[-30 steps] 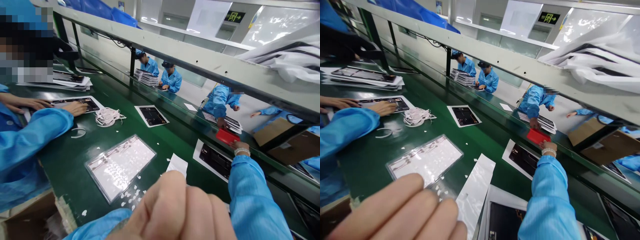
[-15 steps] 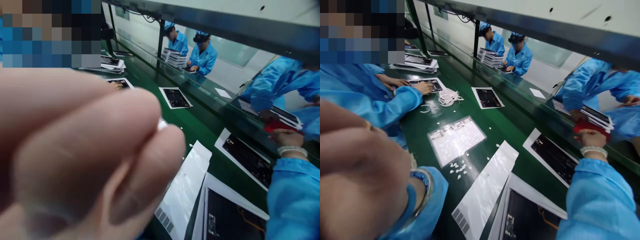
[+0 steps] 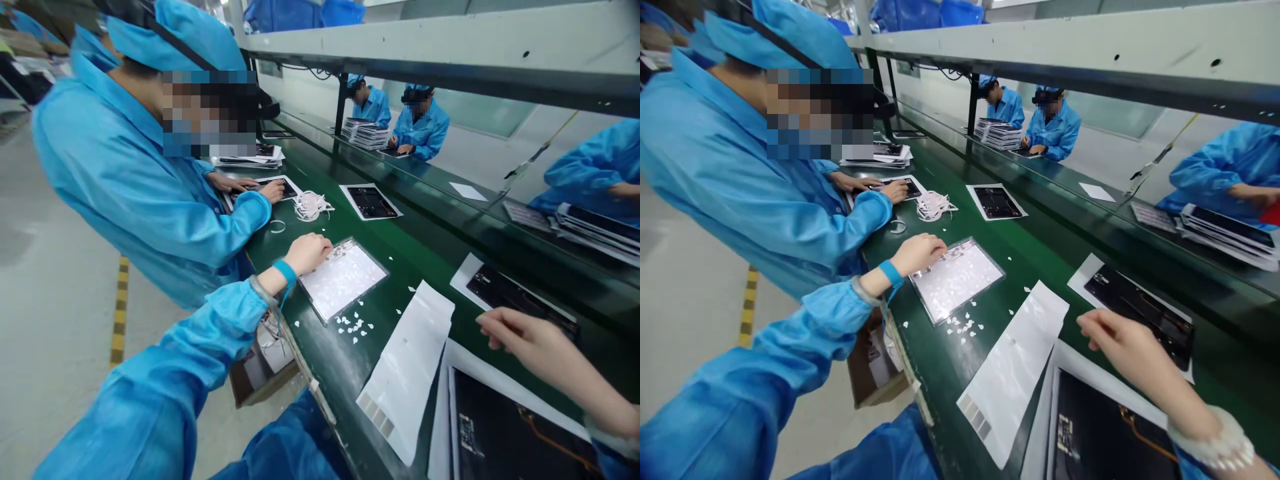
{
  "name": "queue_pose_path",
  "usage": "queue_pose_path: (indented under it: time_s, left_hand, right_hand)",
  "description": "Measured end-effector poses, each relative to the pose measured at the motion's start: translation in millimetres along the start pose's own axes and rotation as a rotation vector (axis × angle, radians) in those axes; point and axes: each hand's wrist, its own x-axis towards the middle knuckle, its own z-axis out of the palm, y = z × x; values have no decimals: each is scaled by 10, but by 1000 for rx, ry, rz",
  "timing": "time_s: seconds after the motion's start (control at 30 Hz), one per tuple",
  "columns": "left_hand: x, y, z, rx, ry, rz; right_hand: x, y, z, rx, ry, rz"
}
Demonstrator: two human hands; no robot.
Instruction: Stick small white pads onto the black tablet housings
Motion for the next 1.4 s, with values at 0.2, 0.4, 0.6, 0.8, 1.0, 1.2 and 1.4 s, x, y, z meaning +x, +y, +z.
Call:
queue_pose_path:
  time_s: [0.2, 0.4, 0.6, 0.8, 1.0, 1.2, 1.4]
  left_hand:
    - [196, 67, 415, 159, -67, -53]
    - [107, 60, 383, 167, 34, -24]
    - [-365, 444, 267, 113, 231, 169]
    - [-791, 623, 350, 64, 309, 279]
    - [-764, 424, 404, -26, 390, 265]
    - [-742, 394, 469, -12, 390, 254]
    - [-727, 430, 456, -12, 418, 167]
  right_hand:
    - [-368, -634, 182, 138, -311, -111]
    - [-270, -1006, 461, 316, -368, -124]
    - [185, -1442, 1023, 981, -405, 264]
    - [346, -1709, 1353, 1148, -431, 319]
    - [341, -1747, 1478, 961, -367, 208]
    - [388, -1740, 1559, 712, -279, 34]
    - [358, -1806, 1441, 367, -97, -72]
